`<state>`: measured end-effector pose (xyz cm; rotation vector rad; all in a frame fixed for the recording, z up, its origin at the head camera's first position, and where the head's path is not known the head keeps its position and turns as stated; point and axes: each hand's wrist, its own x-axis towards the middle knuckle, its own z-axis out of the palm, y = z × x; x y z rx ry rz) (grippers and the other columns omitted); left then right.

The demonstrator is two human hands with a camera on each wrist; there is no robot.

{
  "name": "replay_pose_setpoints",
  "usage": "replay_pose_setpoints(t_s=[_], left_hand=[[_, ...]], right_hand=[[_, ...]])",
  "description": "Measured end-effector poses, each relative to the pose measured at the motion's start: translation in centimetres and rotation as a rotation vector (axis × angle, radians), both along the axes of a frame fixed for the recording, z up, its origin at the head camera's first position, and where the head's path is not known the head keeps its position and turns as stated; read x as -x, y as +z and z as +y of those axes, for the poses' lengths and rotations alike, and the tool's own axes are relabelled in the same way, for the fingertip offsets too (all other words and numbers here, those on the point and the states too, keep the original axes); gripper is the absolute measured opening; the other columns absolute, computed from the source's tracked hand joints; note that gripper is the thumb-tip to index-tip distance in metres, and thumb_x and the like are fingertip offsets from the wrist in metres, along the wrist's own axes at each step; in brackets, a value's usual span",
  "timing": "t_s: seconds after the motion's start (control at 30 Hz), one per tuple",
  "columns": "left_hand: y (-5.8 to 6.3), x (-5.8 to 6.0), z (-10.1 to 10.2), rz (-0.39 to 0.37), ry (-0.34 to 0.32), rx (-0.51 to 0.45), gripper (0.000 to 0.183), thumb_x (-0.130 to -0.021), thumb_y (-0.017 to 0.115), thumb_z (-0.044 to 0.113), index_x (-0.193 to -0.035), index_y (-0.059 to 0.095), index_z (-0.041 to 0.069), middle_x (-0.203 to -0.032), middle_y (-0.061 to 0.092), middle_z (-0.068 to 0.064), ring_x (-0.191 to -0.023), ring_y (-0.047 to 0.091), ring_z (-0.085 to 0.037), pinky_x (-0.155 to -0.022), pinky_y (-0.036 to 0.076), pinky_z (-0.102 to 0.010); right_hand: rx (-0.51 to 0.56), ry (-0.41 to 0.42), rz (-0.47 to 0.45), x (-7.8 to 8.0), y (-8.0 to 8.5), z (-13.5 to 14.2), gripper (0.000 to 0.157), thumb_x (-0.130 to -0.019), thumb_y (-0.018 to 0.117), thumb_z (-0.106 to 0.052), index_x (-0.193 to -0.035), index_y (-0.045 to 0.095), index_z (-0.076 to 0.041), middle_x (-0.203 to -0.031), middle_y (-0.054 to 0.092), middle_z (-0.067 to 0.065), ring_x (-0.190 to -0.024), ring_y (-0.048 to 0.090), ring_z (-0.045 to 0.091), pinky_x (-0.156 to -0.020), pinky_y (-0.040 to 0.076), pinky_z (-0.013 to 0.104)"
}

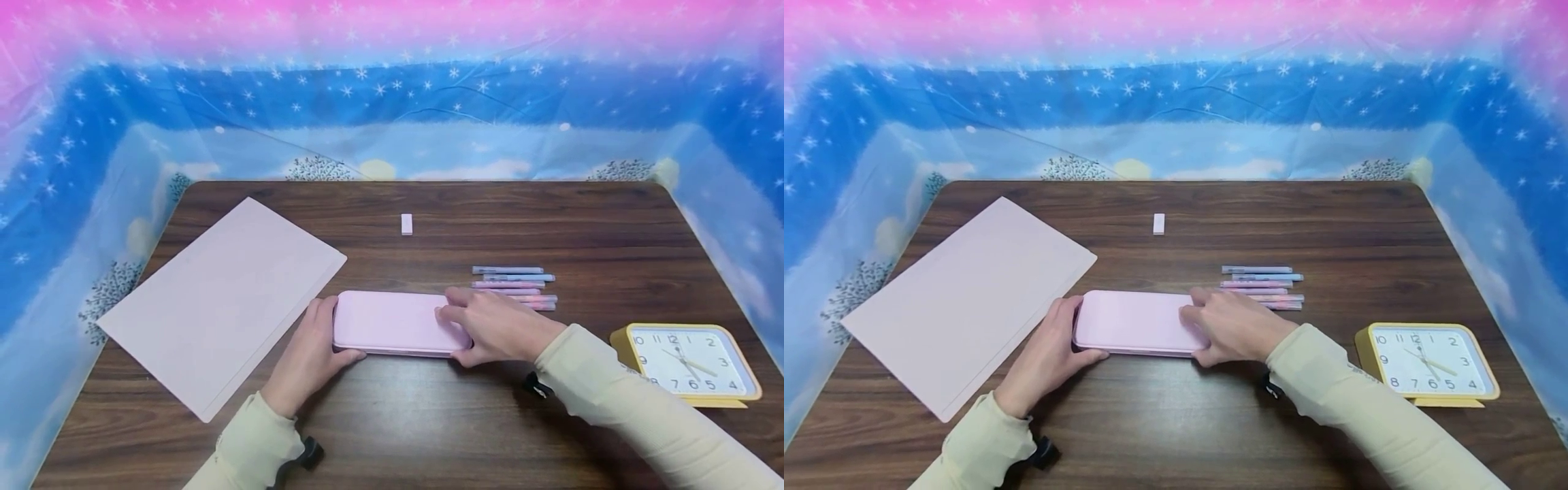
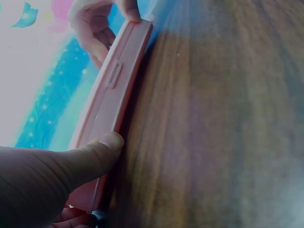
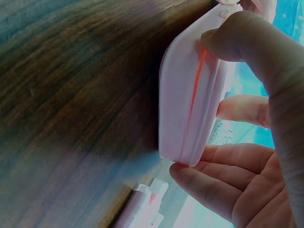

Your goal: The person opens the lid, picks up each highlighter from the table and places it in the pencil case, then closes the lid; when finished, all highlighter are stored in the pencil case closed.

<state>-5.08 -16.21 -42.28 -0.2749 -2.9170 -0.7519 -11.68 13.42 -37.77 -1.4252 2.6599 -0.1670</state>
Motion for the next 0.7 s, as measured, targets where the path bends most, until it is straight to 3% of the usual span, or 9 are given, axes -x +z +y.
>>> replay_pose_setpoints(t_s=[0.17, 0.27, 0.4, 0.47, 0.57, 0.7], left_hand=[[-0.1, 0.3, 0.2, -0.033, 0.011, -0.034, 0.093, -0.061, 0.095, 0.024, -0.131, 0.044, -0.010, -0.117, 0.054, -0.022, -0.107, 0.053, -0.031, -0.098, 0.046, -0.044], [-0.3, 0.4, 0.1, -0.061, 0.013, -0.042, 0.099, -0.061, 0.095, 0.026, -0.136, 0.040, -0.009, -0.118, 0.052, -0.021, -0.107, 0.051, -0.031, -0.097, 0.047, -0.043], [-0.3, 0.7, 0.0, -0.106, -0.002, -0.042, 0.102, -0.062, 0.094, 0.029, -0.140, 0.039, -0.007, -0.120, 0.051, -0.020, -0.106, 0.051, -0.028, -0.096, 0.048, -0.042], [-0.2, 0.9, -0.1, -0.126, -0.011, -0.038, 0.100, -0.063, 0.093, 0.030, -0.140, 0.040, -0.005, -0.119, 0.051, -0.018, -0.105, 0.051, -0.027, -0.095, 0.048, -0.041], [0.0, 1.2, -0.2, -0.145, -0.024, -0.030, 0.096, -0.063, 0.093, 0.030, -0.137, 0.043, -0.004, -0.118, 0.052, -0.017, -0.104, 0.052, -0.026, -0.094, 0.048, -0.041], [0.1, 1.4, -0.3, -0.148, -0.028, -0.011, 0.095, -0.063, 0.093, 0.032, -0.136, 0.043, -0.004, -0.117, 0.053, -0.016, -0.103, 0.052, -0.025, -0.094, 0.048, -0.041]], right_hand=[[-0.027, -0.026, 0.024, -0.3, -0.3, 0.4, 0.052, -0.082, 0.073, -0.046, -0.124, 0.060, -0.018, -0.124, 0.058, 0.011, -0.091, 0.065, 0.020, -0.082, 0.056, 0.036], [-0.046, -0.039, 0.017, -0.4, -0.5, 0.6, 0.058, -0.084, 0.072, -0.047, -0.132, 0.058, -0.018, -0.136, 0.054, 0.015, -0.113, 0.063, 0.028, -0.093, 0.053, 0.043], [-0.049, -0.038, 0.007, -0.4, -0.6, 0.8, 0.061, -0.084, 0.072, -0.047, -0.136, 0.058, -0.017, -0.139, 0.052, 0.015, -0.120, 0.059, 0.029, -0.097, 0.050, 0.045], [-0.035, -0.039, 0.003, -0.3, -0.7, 0.8, 0.062, -0.083, 0.073, -0.047, -0.135, 0.059, -0.017, -0.138, 0.053, 0.015, -0.118, 0.061, 0.028, -0.096, 0.051, 0.044], [-0.007, -0.029, -0.002, 0.0, -0.7, 0.7, 0.060, -0.080, 0.075, -0.046, -0.131, 0.062, -0.016, -0.130, 0.056, 0.012, -0.098, 0.064, 0.021, -0.087, 0.055, 0.039], [0.007, -0.003, -0.014, 0.6, -0.3, 0.5, 0.058, -0.076, 0.077, -0.044, -0.125, 0.065, -0.016, -0.119, 0.058, 0.008, -0.076, 0.056, 0.012, -0.077, 0.054, 0.033]])
